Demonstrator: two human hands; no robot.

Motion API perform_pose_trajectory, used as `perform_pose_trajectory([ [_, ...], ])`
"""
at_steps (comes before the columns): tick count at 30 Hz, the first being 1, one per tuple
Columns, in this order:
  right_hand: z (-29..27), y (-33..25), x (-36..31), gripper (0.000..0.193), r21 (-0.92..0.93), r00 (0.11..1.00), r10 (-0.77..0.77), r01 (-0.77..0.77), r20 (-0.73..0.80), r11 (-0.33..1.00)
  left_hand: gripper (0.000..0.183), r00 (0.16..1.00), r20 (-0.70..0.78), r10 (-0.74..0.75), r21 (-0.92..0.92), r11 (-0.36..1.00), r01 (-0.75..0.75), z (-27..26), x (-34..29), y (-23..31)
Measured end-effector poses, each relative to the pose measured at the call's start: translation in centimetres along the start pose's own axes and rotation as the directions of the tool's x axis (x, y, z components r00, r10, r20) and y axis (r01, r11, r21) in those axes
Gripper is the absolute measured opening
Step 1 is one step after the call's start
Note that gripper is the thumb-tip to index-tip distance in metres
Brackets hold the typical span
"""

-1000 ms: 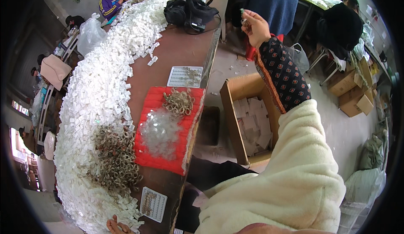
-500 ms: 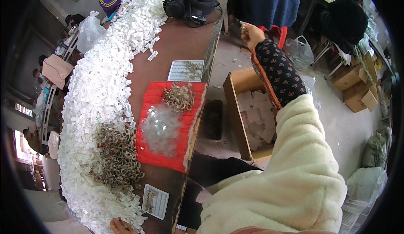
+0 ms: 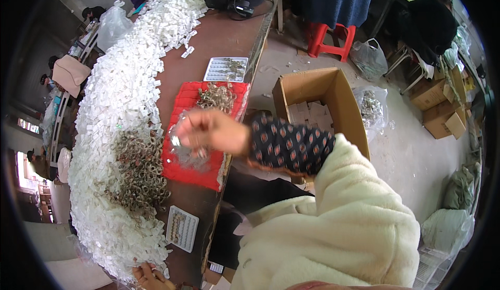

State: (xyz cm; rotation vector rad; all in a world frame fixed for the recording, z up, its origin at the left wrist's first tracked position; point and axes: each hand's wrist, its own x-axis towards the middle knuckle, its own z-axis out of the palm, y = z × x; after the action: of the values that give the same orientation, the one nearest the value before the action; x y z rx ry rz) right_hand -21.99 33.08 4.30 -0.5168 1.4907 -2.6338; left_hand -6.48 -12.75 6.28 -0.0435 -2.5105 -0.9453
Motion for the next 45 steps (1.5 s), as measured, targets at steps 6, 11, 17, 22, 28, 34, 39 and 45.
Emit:
perform_pose_trajectory([
  [6, -9.6, -1.9, 1.2, 0.009, -0.102, 0.815, -0.136, 0.095, -0.563, 0.99, 0.022, 0.893, 0.183, -0.411, -0.675, 0.608, 0.418, 3.3, -4.5, 2.7],
  [11, -18.6, -6.9, 2.8, 0.012, 0.168, 0.586, -0.029, 0.28, -0.81, 0.945, 0.026, 0.903, 0.321, -0.287, -0.779, 0.461, 0.424, 6.8, -6.4, 7.1],
  [17, -12.2, -1.5, -4.9, 0.008, 0.124, 0.734, 0.063, 0.028, -0.676, 0.992, 0.027, 0.724, 0.522, -0.451, -0.743, 0.176, 0.645, 10.8, -7.6, 11.6],
  [22, -13.4, -4.4, -5.8, 0.01, 0.038, 0.677, 0.01, 0.027, -0.736, 0.999, 0.023, 0.749, 0.567, -0.342, -0.738, 0.191, 0.647, 12.1, -8.2, 10.5],
  [28, -19.0, -19.3, -1.1, 0.012, -0.447, 0.588, -0.588, 0.385, -0.555, 0.807, 0.017, 0.76, 0.53, -0.377, -0.752, 0.206, 0.627, 12.8, -8.2, 10.1],
  [34, -22.1, -14.4, -0.3, 0.009, -0.817, 0.715, -0.587, 0.036, -0.381, 0.575, 0.02, 0.75, 0.543, -0.378, -0.745, 0.194, 0.638, 14.0, -8.0, 10.1],
  [39, -15.4, -1.0, -4.9, 0.009, 0.024, 0.765, 0.104, -0.115, -0.635, 0.993, 0.022, 0.759, 0.533, -0.374, -0.759, 0.186, 0.624, 14.2, -8.1, 9.6],
  [45, -3.2, 4.7, -9.7, 0.01, 0.212, 0.877, 0.273, -0.202, -0.396, 0.956, 0.021, 0.75, 0.512, -0.419, -0.766, 0.172, 0.619, 14.6, -8.5, 9.7],
])
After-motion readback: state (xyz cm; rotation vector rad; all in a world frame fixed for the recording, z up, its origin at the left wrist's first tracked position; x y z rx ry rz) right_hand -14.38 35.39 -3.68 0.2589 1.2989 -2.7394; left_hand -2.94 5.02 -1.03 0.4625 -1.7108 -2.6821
